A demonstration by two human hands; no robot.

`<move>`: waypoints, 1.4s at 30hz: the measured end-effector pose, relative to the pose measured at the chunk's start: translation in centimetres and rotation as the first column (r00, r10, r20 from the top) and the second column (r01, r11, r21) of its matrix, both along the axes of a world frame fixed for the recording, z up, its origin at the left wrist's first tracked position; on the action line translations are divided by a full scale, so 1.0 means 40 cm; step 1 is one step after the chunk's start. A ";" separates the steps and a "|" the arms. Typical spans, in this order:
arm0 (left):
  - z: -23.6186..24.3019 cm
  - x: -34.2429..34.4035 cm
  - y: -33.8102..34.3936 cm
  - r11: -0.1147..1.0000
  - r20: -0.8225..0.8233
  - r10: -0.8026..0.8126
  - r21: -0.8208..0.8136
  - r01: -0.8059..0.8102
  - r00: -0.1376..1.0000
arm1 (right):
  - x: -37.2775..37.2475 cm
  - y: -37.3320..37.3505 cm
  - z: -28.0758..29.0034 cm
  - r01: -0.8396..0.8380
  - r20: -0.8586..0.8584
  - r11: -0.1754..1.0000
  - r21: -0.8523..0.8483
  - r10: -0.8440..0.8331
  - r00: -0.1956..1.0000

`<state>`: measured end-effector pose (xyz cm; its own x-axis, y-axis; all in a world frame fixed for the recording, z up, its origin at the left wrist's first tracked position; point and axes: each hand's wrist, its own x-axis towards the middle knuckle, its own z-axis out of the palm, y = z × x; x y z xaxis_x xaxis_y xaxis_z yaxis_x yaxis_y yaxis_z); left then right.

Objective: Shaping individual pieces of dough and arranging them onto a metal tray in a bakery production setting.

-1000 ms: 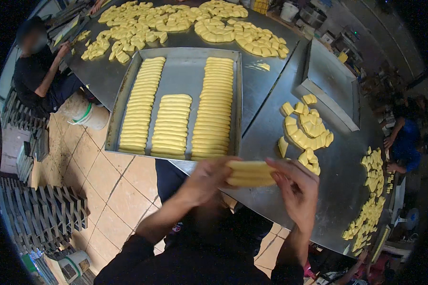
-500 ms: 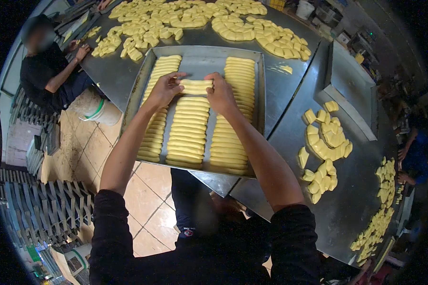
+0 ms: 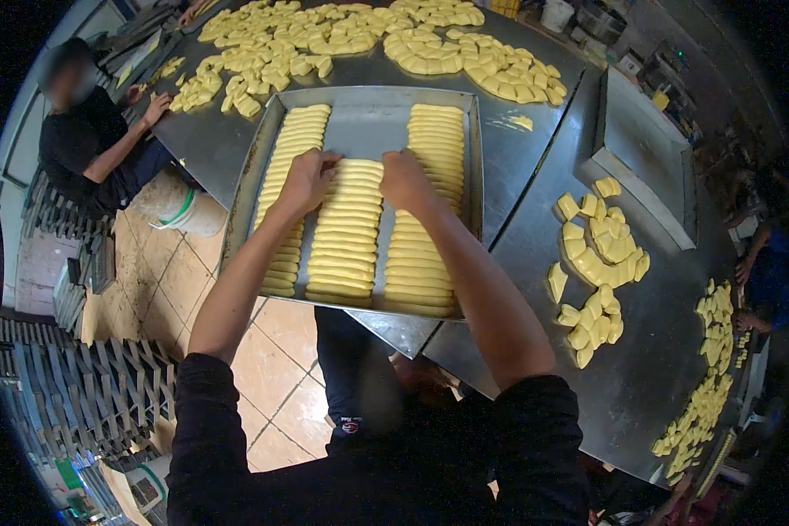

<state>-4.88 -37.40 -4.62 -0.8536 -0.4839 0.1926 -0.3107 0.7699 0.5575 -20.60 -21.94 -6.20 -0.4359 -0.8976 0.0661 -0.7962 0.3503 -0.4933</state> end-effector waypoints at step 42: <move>0.229 -0.027 0.822 0.900 -0.522 -0.322 0.092 0.427 0.790 | 0.059 1.161 0.039 0.827 -0.010 0.469 -0.311 -0.871 0.491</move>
